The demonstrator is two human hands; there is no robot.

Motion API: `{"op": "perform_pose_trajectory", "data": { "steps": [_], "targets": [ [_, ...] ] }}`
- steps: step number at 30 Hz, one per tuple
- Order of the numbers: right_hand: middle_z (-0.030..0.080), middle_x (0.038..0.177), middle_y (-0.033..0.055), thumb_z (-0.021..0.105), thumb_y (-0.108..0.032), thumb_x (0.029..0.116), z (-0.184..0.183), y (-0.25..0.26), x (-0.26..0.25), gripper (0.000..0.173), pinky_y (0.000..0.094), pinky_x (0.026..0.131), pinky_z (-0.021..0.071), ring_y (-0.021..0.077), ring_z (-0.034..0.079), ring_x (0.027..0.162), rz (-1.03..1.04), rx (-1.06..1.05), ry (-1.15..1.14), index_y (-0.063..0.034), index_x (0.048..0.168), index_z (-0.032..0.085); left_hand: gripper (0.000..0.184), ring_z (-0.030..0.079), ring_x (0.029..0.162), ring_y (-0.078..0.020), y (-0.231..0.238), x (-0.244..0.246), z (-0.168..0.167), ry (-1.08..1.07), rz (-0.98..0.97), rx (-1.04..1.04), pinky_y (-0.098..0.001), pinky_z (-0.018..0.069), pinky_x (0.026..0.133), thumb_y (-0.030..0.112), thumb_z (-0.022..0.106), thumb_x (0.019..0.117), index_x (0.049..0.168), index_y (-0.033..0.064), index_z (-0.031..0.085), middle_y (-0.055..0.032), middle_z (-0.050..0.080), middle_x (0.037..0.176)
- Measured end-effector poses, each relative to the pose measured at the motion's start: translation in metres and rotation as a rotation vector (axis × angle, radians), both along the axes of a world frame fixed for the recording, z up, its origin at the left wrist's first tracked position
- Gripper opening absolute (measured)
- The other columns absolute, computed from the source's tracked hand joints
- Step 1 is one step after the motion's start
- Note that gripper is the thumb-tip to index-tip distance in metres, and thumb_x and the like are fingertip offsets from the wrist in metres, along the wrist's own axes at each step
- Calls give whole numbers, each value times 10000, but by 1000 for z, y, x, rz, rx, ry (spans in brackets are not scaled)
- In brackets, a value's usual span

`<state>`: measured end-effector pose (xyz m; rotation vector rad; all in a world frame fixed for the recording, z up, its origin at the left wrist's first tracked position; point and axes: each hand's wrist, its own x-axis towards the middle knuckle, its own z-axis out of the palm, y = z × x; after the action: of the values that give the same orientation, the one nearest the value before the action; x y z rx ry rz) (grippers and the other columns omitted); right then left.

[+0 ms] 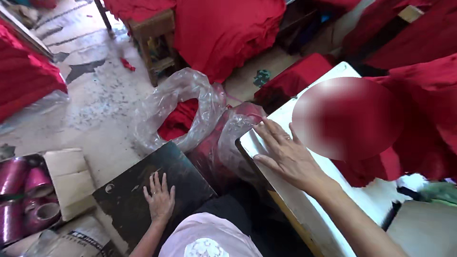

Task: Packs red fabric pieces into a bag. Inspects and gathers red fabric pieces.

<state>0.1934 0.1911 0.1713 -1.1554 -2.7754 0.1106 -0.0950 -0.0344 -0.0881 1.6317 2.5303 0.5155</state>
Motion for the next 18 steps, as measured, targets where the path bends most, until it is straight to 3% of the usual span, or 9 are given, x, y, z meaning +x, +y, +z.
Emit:
{"op": "perform_pose_trajectory", "data": {
  "steps": [5, 10, 14, 18],
  "targets": [
    [369, 1634, 161, 259, -679, 1028, -33, -4, -7, 786, 673, 1209, 187, 343, 320, 1526, -45, 35, 128, -140, 1569, 443, 737, 348, 1484, -440, -1, -1, -9, 75, 13, 19, -712, 194, 1147, 573, 282, 1039, 1535, 58, 459, -260, 393, 1583],
    [426, 1587, 206, 269, -854, 910, -27, -5, -9, 1017, 689, 1192, 201, 376, 372, 1494, -55, 33, 146, -87, 1550, 459, 794, 361, 1472, -453, 2, 0, -9, 96, 8, 11, -727, 196, 1137, 635, 306, 1012, 1531, 55, 461, -275, 397, 1573],
    [446, 1587, 160, 374, -801, 920, -28, -3, -9, 961, 629, 1224, 170, 311, 384, 1496, -104, 13, 174, -79, 1549, 460, 792, 363, 1467, -468, 3, 1, -6, 91, 10, -7, -731, 203, 1132, 630, 295, 1018, 1536, 52, 450, -286, 396, 1569],
    [466, 1572, 162, 420, -762, 925, -25, -2, -11, 921, 627, 1217, 184, 310, 401, 1486, -118, 7, 171, -74, 1533, 481, 783, 350, 1473, -470, 3, 0, -3, 83, 17, -33, -727, 196, 1137, 624, 305, 1016, 1546, 63, 435, -280, 384, 1580]
  ]
}}
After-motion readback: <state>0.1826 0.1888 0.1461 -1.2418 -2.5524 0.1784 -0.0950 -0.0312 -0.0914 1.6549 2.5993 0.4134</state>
